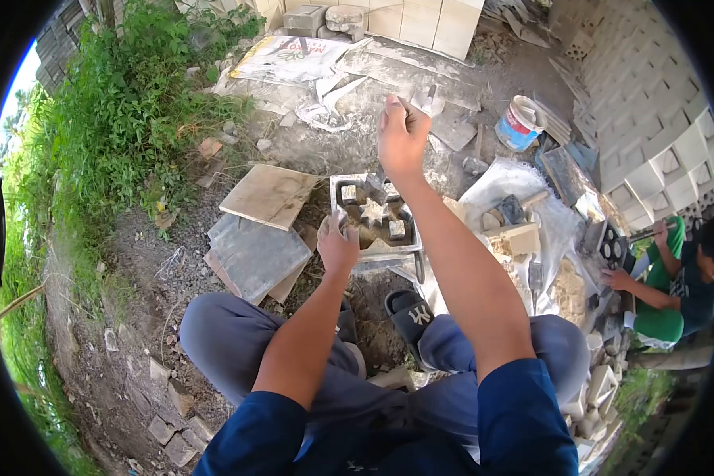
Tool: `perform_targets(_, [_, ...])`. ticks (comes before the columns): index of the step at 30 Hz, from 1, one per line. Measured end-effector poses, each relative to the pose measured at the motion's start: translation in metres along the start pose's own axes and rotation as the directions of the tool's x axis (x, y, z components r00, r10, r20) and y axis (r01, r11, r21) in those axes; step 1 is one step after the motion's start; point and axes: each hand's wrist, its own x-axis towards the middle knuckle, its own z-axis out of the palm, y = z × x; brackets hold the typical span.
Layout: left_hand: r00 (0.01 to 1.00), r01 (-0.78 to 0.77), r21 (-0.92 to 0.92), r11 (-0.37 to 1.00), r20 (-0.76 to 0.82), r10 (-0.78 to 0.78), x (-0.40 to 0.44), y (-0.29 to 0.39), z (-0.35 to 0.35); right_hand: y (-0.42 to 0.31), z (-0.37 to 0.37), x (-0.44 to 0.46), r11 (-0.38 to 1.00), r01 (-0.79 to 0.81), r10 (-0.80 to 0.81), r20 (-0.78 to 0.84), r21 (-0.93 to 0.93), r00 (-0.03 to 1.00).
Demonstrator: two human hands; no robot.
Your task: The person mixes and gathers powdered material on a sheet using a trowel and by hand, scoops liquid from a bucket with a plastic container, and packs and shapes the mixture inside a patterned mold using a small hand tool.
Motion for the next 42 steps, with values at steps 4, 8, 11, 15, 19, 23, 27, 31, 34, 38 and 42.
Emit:
perform_targets(4, [0.995, 0.028, -0.234, 0.972, -0.091, -0.051, 0.039, -0.006, 0.012, 0.018, -0.006, 0.012, 0.994, -0.041, 0.04, 0.012, 0.1, 0.999])
perform_targets(8, [0.97, 0.123, -0.288, 0.95, -0.165, -0.176, 0.065, -0.004, 0.026, 0.041, -0.011, 0.024, 0.994, -0.011, 0.008, 0.029, 0.108, 1.0])
perform_targets(11, [0.951, 0.297, -0.252, 0.921, -0.015, -0.31, 0.068, 0.017, 0.02, 0.063, -0.018, 0.031, 0.992, -0.032, 0.024, 0.067, 0.125, 0.997])
perform_targets(15, [0.885, 0.454, 0.049, 0.89, 0.094, -0.457, 0.07, 0.025, 0.022, 0.085, -0.021, 0.037, 0.989, -0.087, 0.079, 0.068, 0.122, 0.995])
perform_targets(19, [0.869, 0.472, 0.181, 0.863, 0.068, -0.49, 0.073, 0.035, 0.023, 0.109, -0.02, 0.044, 0.985, -0.142, 0.135, 0.07, 0.101, 0.988])
perform_targets(23, [0.794, 0.553, 0.234, 0.8, 0.144, -0.591, 0.084, 0.044, 0.018, 0.133, -0.023, 0.05, 0.972, -0.221, 0.213, 0.1, 0.082, 0.972])
perform_targets(27, [0.82, 0.533, 0.252, 0.807, 0.081, -0.567, 0.082, 0.04, 0.029, 0.153, -0.028, 0.056, 0.964, -0.265, 0.261, 0.09, 0.025, 0.961])
perform_targets(31, [0.816, 0.53, 0.271, 0.804, 0.097, -0.57, 0.082, 0.04, 0.029, 0.167, -0.026, 0.058, 0.942, -0.33, 0.325, 0.079, 0.056, 0.942])
perform_targets(34, [0.834, 0.511, 0.283, 0.812, 0.066, -0.548, 0.078, 0.038, 0.033, 0.177, -0.037, 0.055, 0.916, -0.396, 0.386, 0.125, 0.071, 0.914])
perform_targets(38, [0.822, 0.528, 0.316, 0.788, 0.042, -0.568, 0.079, 0.045, 0.032, 0.165, -0.038, 0.043, 0.928, -0.372, 0.367, 0.2, -0.013, 0.909])
perform_targets(42, [0.836, 0.524, 0.294, 0.8, 0.002, -0.548, 0.077, 0.053, 0.028, 0.148, -0.046, 0.046, 0.895, -0.446, 0.436, 0.254, -0.02, 0.863])
